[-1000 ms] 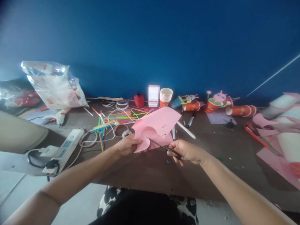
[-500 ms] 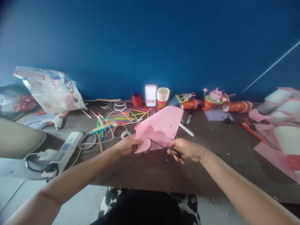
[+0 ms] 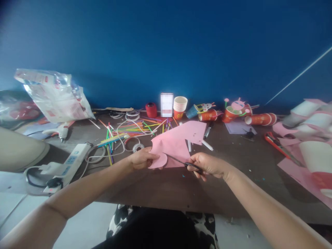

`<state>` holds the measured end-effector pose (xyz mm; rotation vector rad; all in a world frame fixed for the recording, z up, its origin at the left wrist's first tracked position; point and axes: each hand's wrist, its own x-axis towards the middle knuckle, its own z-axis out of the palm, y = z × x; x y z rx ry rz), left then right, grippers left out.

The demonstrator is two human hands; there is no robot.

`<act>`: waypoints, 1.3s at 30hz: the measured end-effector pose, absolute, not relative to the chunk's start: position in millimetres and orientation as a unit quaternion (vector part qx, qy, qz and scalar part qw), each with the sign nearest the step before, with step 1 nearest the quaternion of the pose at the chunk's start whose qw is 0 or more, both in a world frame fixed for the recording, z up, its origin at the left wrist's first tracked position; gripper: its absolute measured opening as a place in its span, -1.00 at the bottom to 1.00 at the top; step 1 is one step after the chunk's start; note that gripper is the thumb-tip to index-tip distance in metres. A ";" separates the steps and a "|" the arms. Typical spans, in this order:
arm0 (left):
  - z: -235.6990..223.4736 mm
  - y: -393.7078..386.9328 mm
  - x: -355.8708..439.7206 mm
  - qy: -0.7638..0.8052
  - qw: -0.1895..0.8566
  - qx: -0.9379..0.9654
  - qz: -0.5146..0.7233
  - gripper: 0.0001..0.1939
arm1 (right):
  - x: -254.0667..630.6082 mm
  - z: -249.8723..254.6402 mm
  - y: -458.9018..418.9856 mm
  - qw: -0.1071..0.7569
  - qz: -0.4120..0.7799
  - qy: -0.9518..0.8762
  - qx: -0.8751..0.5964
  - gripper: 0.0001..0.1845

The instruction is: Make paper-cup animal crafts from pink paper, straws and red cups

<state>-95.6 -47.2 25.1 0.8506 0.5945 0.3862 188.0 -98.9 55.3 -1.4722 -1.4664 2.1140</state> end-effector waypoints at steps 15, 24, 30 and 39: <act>30.4 -40.6 -89.4 0.276 0.872 0.380 0.137 -0.73 | 189.0 54.0 -102.8 0.088 0.711 -0.496 -0.490 -0.57; 15.2 -33.1 -86.9 0.292 0.875 0.361 0.134 -0.70 | 186.8 44.0 -109.6 0.101 0.713 -0.487 -0.495 -0.55; 13.2 -31.6 -85.3 0.275 0.893 0.341 0.102 -0.68 | 188.5 34.9 -111.0 0.092 0.721 -0.484 -0.488 -0.60; 15.7 -28.7 -85.1 0.297 0.887 0.340 0.093 -0.72 | 186.4 27.2 -114.4 0.103 0.717 -0.480 -0.494 -0.51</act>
